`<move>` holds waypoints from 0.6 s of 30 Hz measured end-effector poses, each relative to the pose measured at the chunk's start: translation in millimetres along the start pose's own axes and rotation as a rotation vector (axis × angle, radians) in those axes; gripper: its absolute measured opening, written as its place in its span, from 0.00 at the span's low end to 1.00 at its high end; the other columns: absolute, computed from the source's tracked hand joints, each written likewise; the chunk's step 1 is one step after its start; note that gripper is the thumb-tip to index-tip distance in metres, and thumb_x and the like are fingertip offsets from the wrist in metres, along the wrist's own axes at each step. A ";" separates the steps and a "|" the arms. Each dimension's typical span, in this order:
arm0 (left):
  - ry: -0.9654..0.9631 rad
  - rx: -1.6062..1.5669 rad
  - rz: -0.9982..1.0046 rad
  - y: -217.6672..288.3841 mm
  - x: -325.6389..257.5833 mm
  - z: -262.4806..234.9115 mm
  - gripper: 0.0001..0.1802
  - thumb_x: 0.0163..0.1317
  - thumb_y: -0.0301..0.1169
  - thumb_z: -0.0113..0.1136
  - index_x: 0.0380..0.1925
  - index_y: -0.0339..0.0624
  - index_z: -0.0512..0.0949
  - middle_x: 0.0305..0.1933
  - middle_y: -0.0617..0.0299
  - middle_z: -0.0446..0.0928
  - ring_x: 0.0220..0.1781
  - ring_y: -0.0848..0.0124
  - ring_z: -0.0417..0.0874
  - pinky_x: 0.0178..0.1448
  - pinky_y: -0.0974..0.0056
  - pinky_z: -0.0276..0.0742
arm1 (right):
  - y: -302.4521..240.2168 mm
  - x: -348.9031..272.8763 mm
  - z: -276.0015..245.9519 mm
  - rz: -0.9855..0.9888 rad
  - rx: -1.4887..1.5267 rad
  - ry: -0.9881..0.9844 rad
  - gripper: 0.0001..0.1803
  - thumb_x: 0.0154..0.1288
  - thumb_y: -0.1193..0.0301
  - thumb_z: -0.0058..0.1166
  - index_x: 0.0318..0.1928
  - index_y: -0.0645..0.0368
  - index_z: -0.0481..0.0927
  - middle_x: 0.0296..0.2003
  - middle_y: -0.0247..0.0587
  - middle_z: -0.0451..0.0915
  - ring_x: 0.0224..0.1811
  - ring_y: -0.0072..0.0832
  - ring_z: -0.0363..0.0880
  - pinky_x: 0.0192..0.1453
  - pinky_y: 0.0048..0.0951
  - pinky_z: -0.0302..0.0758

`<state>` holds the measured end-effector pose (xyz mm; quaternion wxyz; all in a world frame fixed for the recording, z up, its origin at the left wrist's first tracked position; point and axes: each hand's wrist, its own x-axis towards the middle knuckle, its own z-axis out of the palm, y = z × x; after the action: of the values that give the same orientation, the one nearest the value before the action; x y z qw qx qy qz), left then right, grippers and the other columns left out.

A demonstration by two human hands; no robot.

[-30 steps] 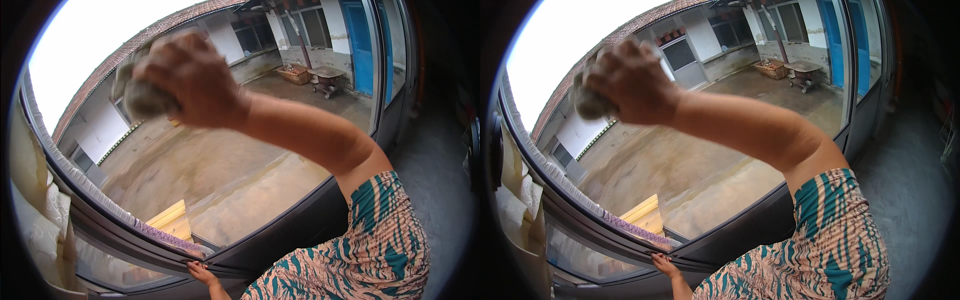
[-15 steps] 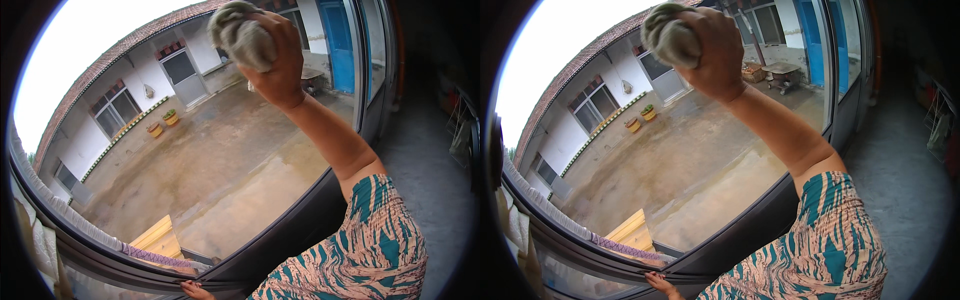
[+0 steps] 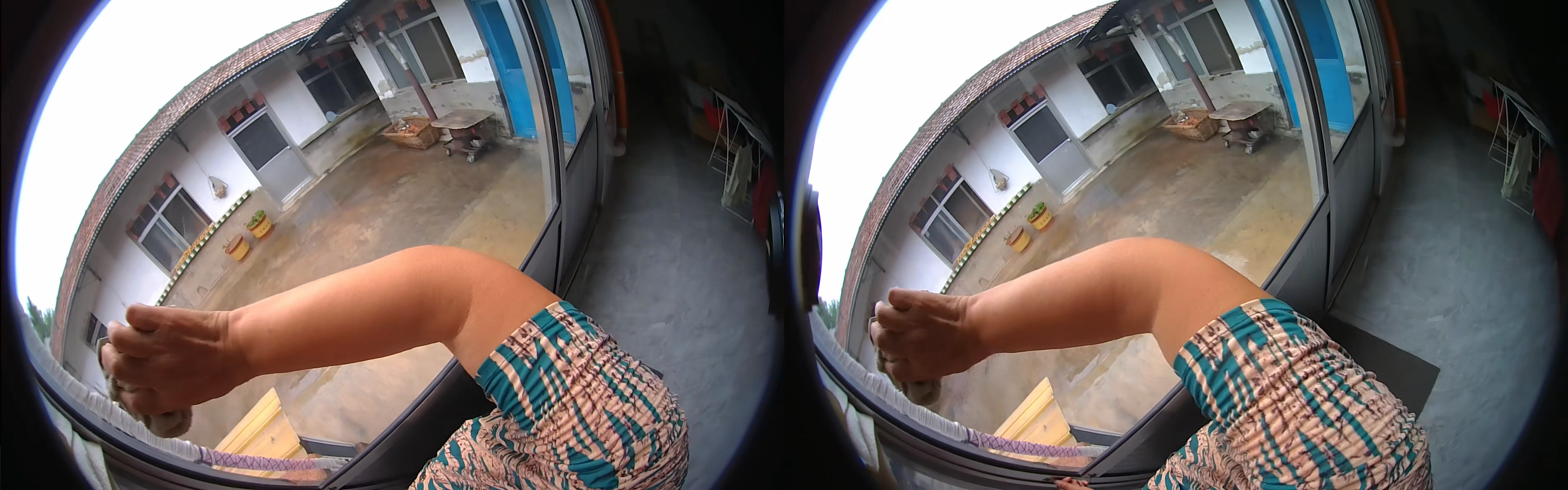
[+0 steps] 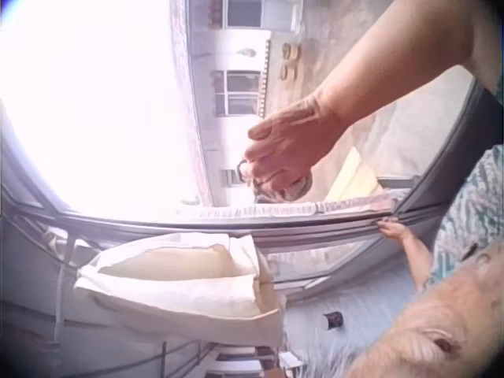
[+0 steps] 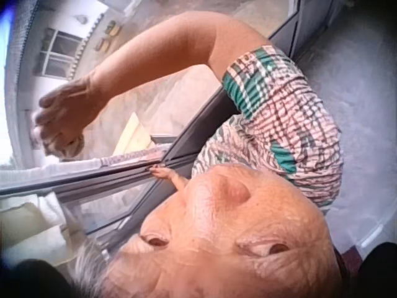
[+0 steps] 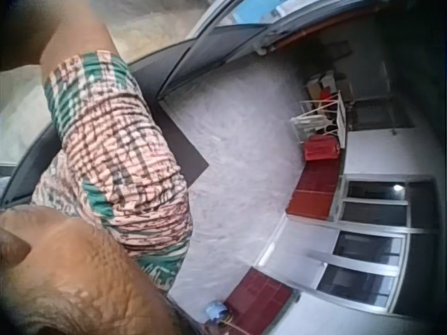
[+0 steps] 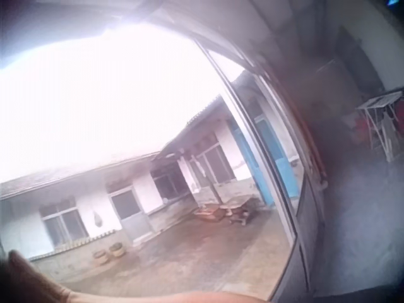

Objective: The person wipes a large sliding glass window and its frame using a cloth. They clean the glass surface and the metal frame edges, moving from left to right and covering multiple sections of the window.

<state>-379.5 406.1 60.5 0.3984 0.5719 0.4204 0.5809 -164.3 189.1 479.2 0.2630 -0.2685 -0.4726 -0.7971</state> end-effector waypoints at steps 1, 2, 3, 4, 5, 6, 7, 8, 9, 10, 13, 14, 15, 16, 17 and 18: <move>0.004 0.005 -0.002 2.1 0.1 8.9 0.22 0.75 0.44 0.49 0.38 0.32 0.76 0.35 0.52 0.78 0.33 0.63 0.77 0.39 0.60 0.77 | 13.5 -0.2 -7.0 0.003 -0.056 -0.042 0.09 0.58 0.54 0.61 0.34 0.41 0.81 0.45 0.40 0.76 0.47 0.38 0.73 0.45 0.38 0.66; 0.020 0.020 -0.009 0.6 2.3 10.1 0.22 0.74 0.44 0.50 0.39 0.32 0.76 0.35 0.52 0.78 0.34 0.63 0.77 0.40 0.60 0.77 | 28.4 2.1 -16.5 0.014 -0.099 -0.083 0.10 0.58 0.53 0.61 0.34 0.41 0.81 0.44 0.40 0.76 0.46 0.37 0.73 0.44 0.38 0.66; 0.044 0.040 -0.025 -2.0 3.3 7.8 0.22 0.74 0.45 0.50 0.40 0.32 0.75 0.36 0.51 0.78 0.35 0.62 0.77 0.40 0.59 0.77 | 42.0 3.1 -25.8 0.027 -0.130 -0.123 0.10 0.57 0.53 0.61 0.34 0.40 0.81 0.43 0.39 0.76 0.45 0.37 0.73 0.44 0.38 0.66; 0.064 0.058 -0.038 -4.1 4.4 9.4 0.22 0.73 0.45 0.51 0.41 0.32 0.75 0.37 0.50 0.78 0.36 0.62 0.77 0.41 0.59 0.77 | 61.3 1.7 -38.0 0.036 -0.165 -0.132 0.11 0.55 0.52 0.63 0.34 0.40 0.82 0.39 0.37 0.76 0.43 0.36 0.72 0.42 0.39 0.67; 0.101 0.088 -0.054 -6.0 6.1 2.6 0.22 0.72 0.45 0.52 0.42 0.32 0.74 0.38 0.50 0.78 0.36 0.61 0.77 0.42 0.58 0.77 | 77.4 -2.5 -41.1 0.069 -0.180 -0.084 0.11 0.54 0.53 0.64 0.34 0.40 0.81 0.38 0.35 0.74 0.41 0.34 0.71 0.41 0.39 0.68; 0.114 0.100 -0.070 -7.3 6.5 8.2 0.22 0.72 0.45 0.52 0.43 0.32 0.74 0.39 0.49 0.77 0.37 0.60 0.77 0.42 0.58 0.77 | 101.2 -2.3 -56.3 0.069 -0.219 -0.110 0.13 0.53 0.54 0.64 0.38 0.40 0.80 0.38 0.36 0.74 0.41 0.34 0.71 0.41 0.40 0.68; 0.149 0.133 -0.089 -10.5 8.1 0.4 0.22 0.71 0.46 0.53 0.44 0.32 0.74 0.40 0.49 0.77 0.38 0.60 0.78 0.43 0.58 0.77 | 120.8 -7.2 -66.1 0.092 -0.240 -0.128 0.16 0.51 0.56 0.65 0.41 0.40 0.79 0.39 0.36 0.74 0.42 0.34 0.72 0.42 0.40 0.68; 0.180 0.148 -0.105 -12.8 8.5 -2.7 0.23 0.71 0.46 0.54 0.45 0.32 0.73 0.41 0.48 0.77 0.38 0.59 0.78 0.44 0.57 0.77 | 141.4 -9.2 -77.6 0.103 -0.266 -0.149 0.19 0.50 0.57 0.65 0.45 0.39 0.79 0.39 0.36 0.74 0.42 0.33 0.72 0.42 0.40 0.69; 0.197 0.162 -0.122 -15.6 8.1 1.0 0.23 0.70 0.46 0.54 0.46 0.33 0.73 0.42 0.48 0.77 0.39 0.59 0.78 0.44 0.57 0.77 | 163.9 -11.9 -93.2 0.131 -0.273 -0.171 0.19 0.49 0.60 0.66 0.44 0.41 0.79 0.40 0.36 0.74 0.42 0.34 0.72 0.42 0.40 0.69; 0.222 0.180 -0.142 -18.3 8.9 -1.1 0.24 0.70 0.47 0.55 0.47 0.33 0.72 0.42 0.47 0.77 0.40 0.58 0.78 0.45 0.56 0.77 | 186.1 -16.9 -108.8 0.168 -0.293 -0.211 0.22 0.47 0.62 0.69 0.45 0.41 0.78 0.41 0.35 0.74 0.42 0.34 0.72 0.43 0.41 0.68; 0.258 0.207 -0.197 -24.7 9.9 15.7 0.26 0.68 0.47 0.57 0.49 0.33 0.71 0.45 0.45 0.77 0.42 0.57 0.78 0.47 0.55 0.77 | 257.0 -31.3 -176.8 0.087 -0.341 -0.174 0.29 0.46 0.68 0.71 0.51 0.47 0.76 0.44 0.39 0.77 0.45 0.39 0.75 0.45 0.42 0.70; 0.280 0.221 -0.215 -27.3 10.7 15.3 0.27 0.67 0.48 0.58 0.50 0.33 0.71 0.46 0.45 0.77 0.43 0.56 0.78 0.48 0.55 0.77 | 272.2 -39.8 -191.5 0.066 -0.460 -0.095 0.24 0.46 0.64 0.72 0.46 0.44 0.79 0.39 0.36 0.76 0.42 0.34 0.74 0.44 0.40 0.66; 0.289 0.233 -0.234 -30.4 11.9 18.8 0.28 0.67 0.48 0.58 0.51 0.33 0.70 0.47 0.44 0.77 0.44 0.56 0.79 0.48 0.54 0.77 | 288.0 -43.3 -211.7 0.143 -0.426 -0.190 0.24 0.49 0.63 0.71 0.48 0.45 0.78 0.40 0.40 0.77 0.43 0.38 0.76 0.44 0.45 0.69; 0.310 0.249 -0.253 -33.3 13.3 13.7 0.29 0.66 0.48 0.59 0.52 0.33 0.70 0.48 0.44 0.76 0.44 0.55 0.79 0.49 0.54 0.77 | 301.7 -49.4 -224.9 0.126 -0.281 -0.061 0.12 0.55 0.73 0.56 0.42 0.53 0.77 0.35 0.43 0.75 0.40 0.42 0.74 0.43 0.43 0.69; 0.329 0.261 -0.269 -37.2 15.0 10.4 0.30 0.66 0.49 0.60 0.53 0.33 0.69 0.48 0.43 0.76 0.45 0.54 0.79 0.50 0.53 0.77 | 303.4 -58.3 -244.4 0.248 -0.430 -0.205 0.20 0.55 0.70 0.59 0.50 0.53 0.75 0.39 0.45 0.75 0.40 0.46 0.74 0.43 0.45 0.69; 0.336 0.271 -0.283 -40.5 15.3 13.9 0.31 0.65 0.49 0.61 0.54 0.33 0.69 0.49 0.43 0.76 0.46 0.54 0.79 0.50 0.53 0.77 | 309.1 -62.5 -261.6 0.267 -0.525 -0.228 0.20 0.54 0.71 0.59 0.50 0.54 0.75 0.40 0.46 0.75 0.42 0.48 0.75 0.46 0.46 0.70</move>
<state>-366.8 434.3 27.2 0.3199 0.4509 0.6306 0.5446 41.6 -162.8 519.1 0.2324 -0.4746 -0.2378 -0.8150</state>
